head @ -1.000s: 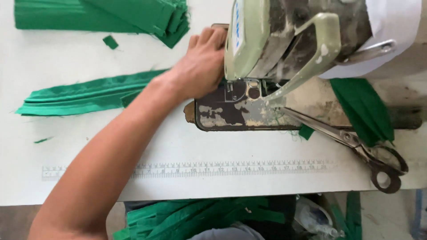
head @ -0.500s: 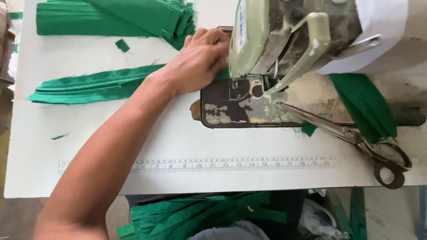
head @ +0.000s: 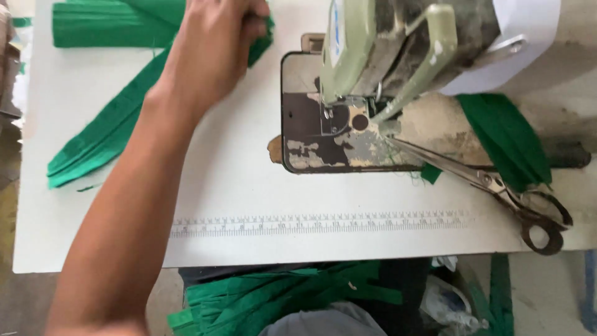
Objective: Sewing and cutting green zippers using an industrial sewing machine and scissors at a professional pace.
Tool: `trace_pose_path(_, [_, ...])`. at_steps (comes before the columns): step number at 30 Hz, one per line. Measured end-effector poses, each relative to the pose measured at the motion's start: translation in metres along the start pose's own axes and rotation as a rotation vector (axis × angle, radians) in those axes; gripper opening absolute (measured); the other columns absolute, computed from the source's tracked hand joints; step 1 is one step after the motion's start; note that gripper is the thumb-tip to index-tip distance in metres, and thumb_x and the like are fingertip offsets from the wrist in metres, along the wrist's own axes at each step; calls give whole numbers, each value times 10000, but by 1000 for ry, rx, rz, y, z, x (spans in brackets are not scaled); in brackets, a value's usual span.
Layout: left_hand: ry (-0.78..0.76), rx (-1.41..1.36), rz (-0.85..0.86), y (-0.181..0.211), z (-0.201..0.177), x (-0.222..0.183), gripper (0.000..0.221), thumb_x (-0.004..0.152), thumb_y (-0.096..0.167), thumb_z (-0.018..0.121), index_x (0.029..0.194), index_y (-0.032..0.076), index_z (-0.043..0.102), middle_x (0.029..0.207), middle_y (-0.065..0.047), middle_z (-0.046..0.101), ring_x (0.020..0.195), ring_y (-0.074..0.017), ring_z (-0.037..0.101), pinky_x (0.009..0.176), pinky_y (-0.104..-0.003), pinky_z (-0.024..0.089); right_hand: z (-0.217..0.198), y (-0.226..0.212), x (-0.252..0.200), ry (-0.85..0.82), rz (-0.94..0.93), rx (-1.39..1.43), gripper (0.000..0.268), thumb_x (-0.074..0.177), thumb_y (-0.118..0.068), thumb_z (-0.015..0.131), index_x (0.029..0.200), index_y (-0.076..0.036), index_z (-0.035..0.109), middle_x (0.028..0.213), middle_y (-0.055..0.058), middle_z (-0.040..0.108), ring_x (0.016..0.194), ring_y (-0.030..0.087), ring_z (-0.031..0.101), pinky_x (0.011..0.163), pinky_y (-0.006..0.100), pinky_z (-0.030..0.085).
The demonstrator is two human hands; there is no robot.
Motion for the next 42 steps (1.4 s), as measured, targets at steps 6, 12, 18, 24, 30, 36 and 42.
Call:
trace_pose_path(6, [121,73,112,113,-43,-105,174,910,-59,576,1083,-55,565,896,-150,578,798,-300,552,717,-419,477,33,-60,23,-36,-43,-23,524,845,-433,674,1124,8,625,1046,185,557,955,314,521,803,378,437])
trace_pose_path(12, [127,204,-72,151,-28,-146,20,881,58,595,876,40,601,838,-96,539,793,-248,520,676,-351,462,59,-72,18,-42,-123,25,299,1002,-311,599,949,-29,515,949,140,506,861,306,487,713,401,416])
trace_pose_path(18, [105,214,-94,159,-25,-149,42,878,46,610,845,47,583,1021,-146,587,996,-287,553,838,-373,487,23,-135,39,-671,-39,-60,280,955,-343,356,1019,-120,512,840,53,601,656,190,608,498,312,507])
trace_pose_path(24, [73,188,-132,163,-20,-152,131,923,102,521,841,14,572,1049,-160,619,1025,-295,577,914,-393,494,13,-195,49,-689,-454,-84,315,941,-444,377,815,-157,408,613,5,546,460,209,543,357,372,402])
trace_pose_path(30, [65,76,-184,162,-21,-155,155,923,120,501,824,8,542,1080,-181,616,1068,-337,542,934,-426,468,14,-209,56,-801,-350,-63,300,950,-447,346,803,-194,413,552,-26,496,378,197,477,334,355,376])
trace_pose_path(36, [41,-29,-231,160,-20,-157,140,913,109,509,821,4,513,1110,-215,604,1106,-373,504,959,-458,440,8,-191,28,-758,-369,31,313,902,-484,399,777,-198,413,559,-16,503,435,216,506,345,387,373])
trace_pose_path(42, [39,-46,-228,161,-19,-157,133,912,110,511,825,10,519,1118,-212,605,1118,-374,488,958,-444,437,4,-217,27,-648,-487,9,349,925,-458,436,707,-186,413,495,-28,425,325,169,395,286,350,318])
Point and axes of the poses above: each hand's wrist, its own x-axis towards the middle knuckle, its own z-axis out of the palm, y = z × x, the point moved 4 cm from there along x, towards the middle knuckle
